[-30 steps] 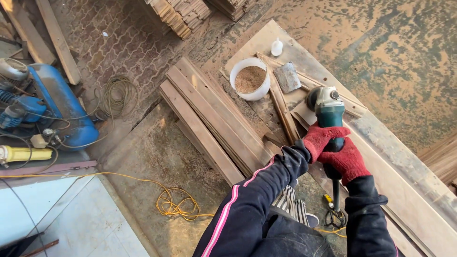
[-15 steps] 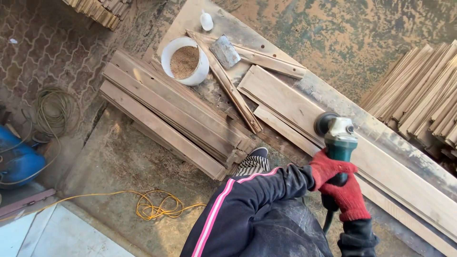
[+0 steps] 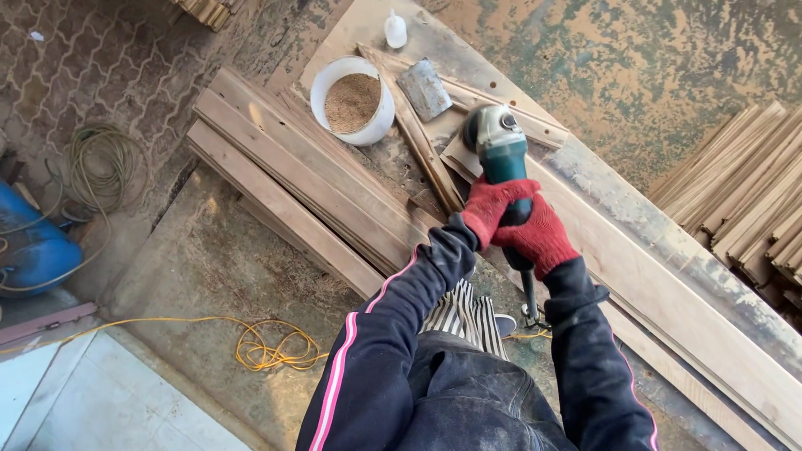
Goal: Sanding a wooden plank using an angle grinder and then manually with a sanding block.
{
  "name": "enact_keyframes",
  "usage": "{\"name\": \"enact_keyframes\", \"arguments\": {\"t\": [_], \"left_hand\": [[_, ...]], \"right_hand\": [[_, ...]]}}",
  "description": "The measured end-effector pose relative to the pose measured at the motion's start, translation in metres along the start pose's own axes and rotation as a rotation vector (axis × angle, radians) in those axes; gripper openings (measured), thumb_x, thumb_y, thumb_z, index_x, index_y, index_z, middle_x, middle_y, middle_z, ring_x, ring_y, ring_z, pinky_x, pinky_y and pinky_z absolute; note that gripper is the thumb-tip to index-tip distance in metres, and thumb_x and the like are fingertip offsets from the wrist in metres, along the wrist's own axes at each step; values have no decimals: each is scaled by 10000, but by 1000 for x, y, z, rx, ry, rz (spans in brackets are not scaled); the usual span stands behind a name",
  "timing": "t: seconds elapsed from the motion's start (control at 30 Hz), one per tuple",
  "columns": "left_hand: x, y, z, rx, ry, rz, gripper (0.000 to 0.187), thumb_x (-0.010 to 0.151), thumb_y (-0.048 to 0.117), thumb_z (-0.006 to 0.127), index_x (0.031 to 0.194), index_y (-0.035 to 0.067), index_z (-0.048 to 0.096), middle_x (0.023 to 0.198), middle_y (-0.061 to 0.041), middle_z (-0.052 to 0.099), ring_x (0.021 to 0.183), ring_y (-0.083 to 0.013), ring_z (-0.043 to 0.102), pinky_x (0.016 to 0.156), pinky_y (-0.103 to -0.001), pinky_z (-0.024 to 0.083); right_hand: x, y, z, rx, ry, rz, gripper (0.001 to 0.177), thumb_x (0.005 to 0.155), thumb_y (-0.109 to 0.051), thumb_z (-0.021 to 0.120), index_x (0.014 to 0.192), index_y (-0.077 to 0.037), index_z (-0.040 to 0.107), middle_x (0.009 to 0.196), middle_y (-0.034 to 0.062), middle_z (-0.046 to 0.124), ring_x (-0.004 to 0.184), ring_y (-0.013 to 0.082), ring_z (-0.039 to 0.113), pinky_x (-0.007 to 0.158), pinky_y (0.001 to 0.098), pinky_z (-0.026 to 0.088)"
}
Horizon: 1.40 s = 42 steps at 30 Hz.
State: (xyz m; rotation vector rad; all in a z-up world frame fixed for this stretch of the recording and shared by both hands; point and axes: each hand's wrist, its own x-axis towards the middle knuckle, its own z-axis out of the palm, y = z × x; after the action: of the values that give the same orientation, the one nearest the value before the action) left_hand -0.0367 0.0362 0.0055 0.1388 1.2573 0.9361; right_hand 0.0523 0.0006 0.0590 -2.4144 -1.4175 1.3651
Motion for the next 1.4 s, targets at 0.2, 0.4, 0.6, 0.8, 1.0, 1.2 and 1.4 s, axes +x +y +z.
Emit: {"name": "enact_keyframes", "arguments": {"t": [0.2, 0.4, 0.6, 0.8, 1.0, 1.2, 1.4], "left_hand": [[-7, -11, 10, 14, -34, -27, 590, 559, 195, 935, 1095, 75, 720, 887, -220, 724, 880, -407, 727, 711, -517, 584], [-28, -19, 15, 95, -109, -127, 706, 528, 219, 943, 1168, 66, 690, 960, -257, 720, 988, -475, 696, 836, -552, 563], [14, -5, 1, 75, -40, -69, 616, 538, 215, 952, 1106, 146, 726, 894, -191, 740, 904, -402, 732, 760, -521, 601], [-9, -19, 19, 103, -29, -90, 678, 518, 246, 961, 1144, 148, 720, 938, -191, 742, 934, -395, 730, 818, -520, 599], [-100, -103, 68, 227, -246, -269, 614, 531, 223, 916, 1109, 124, 733, 943, -181, 721, 947, -352, 712, 830, -477, 567], [-160, -129, 87, 592, -649, -331, 720, 564, 332, 778, 1157, -39, 610, 1025, -173, 672, 884, -282, 659, 870, -377, 567], [-128, -149, 81, 455, -392, -319, 737, 494, 282, 899, 1175, 115, 676, 1038, -162, 715, 1046, -356, 689, 944, -440, 543]], "right_hand": [[-25, -10, -11, 7, 8, 24, 850, 489, -385, 923, 1224, -126, 584, 1196, 194, 674, 1218, 382, 614, 1054, 509, 486], [-23, 21, -7, -30, 1, 90, 836, 520, -363, 921, 1235, -102, 575, 1196, 209, 679, 1217, 404, 617, 1052, 519, 481], [-6, -16, -7, 7, -19, 44, 869, 510, -377, 915, 1273, -143, 569, 1242, 171, 665, 1251, 369, 596, 1073, 514, 477], [-26, 4, -21, 29, -3, 33, 864, 519, -387, 906, 1275, -130, 575, 1215, 205, 671, 1222, 404, 610, 1062, 518, 490], [-99, 123, -31, 141, 91, 251, 843, 525, -345, 920, 1269, -122, 593, 1180, 239, 686, 1195, 424, 625, 1039, 523, 499], [-149, 258, -28, 621, 261, 302, 665, 659, -9, 810, 1258, 82, 536, 930, 289, 670, 749, 394, 670, 661, 476, 570], [-116, 207, -4, 370, 288, 343, 766, 480, -293, 963, 1149, -117, 635, 1006, 192, 696, 1004, 382, 669, 874, 517, 529]]}}
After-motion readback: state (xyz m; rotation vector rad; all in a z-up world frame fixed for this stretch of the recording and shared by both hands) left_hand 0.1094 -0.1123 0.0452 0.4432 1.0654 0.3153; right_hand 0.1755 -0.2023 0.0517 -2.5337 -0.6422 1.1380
